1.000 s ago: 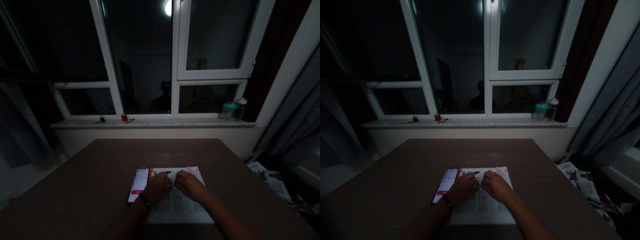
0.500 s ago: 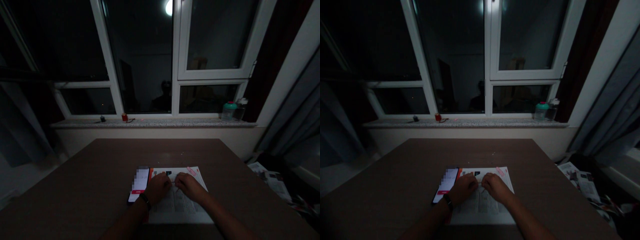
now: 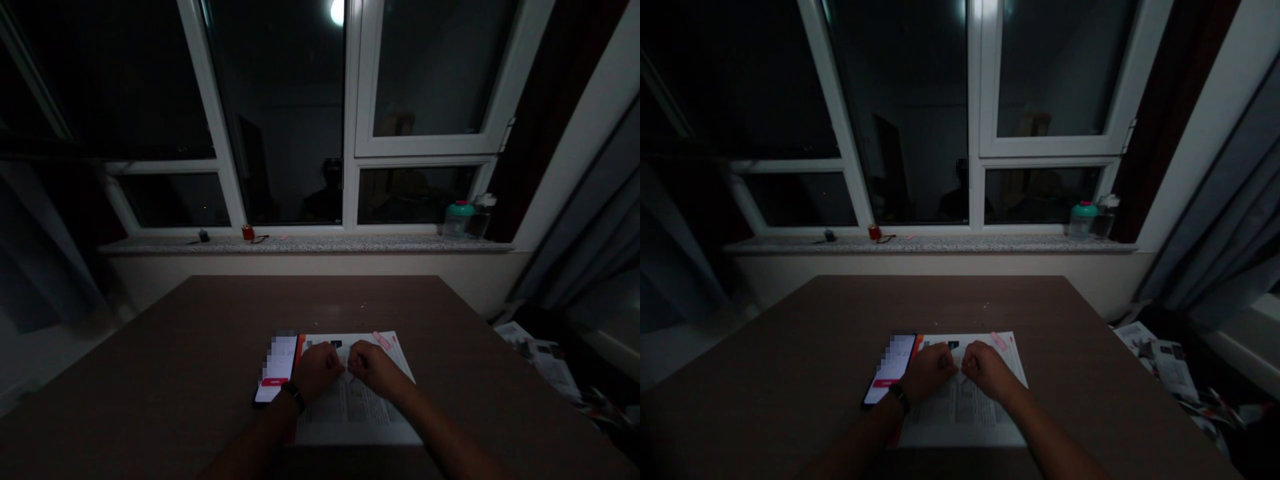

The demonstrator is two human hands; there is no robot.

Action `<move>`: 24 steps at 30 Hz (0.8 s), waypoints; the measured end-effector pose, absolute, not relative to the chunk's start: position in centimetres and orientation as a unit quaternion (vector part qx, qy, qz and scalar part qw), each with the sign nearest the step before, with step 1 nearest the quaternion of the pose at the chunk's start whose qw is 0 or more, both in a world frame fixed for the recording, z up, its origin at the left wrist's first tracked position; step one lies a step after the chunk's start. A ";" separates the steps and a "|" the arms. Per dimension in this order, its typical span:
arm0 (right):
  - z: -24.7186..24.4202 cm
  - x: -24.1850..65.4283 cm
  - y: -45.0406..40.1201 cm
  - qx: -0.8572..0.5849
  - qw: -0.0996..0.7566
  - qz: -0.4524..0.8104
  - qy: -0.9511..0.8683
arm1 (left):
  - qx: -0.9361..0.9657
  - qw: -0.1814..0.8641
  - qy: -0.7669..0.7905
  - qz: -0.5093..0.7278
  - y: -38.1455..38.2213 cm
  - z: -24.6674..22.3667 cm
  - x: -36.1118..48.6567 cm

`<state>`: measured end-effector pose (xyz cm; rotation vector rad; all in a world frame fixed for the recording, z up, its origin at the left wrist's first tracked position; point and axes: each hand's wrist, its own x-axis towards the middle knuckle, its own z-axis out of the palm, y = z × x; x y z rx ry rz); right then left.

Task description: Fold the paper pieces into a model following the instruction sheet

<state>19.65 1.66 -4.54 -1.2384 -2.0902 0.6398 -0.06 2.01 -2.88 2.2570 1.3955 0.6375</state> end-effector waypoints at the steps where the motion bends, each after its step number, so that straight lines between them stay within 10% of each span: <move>1: -4.7 19.7 1.7 -0.471 0.309 0.234 -0.792 | 0.807 0.209 0.501 0.230 2.0 -2.9 -0.1; 24: -3.2 22.0 1.4 -0.430 0.257 0.180 -0.846 | 0.861 0.196 0.405 0.239 1.8 -2.8 -1.8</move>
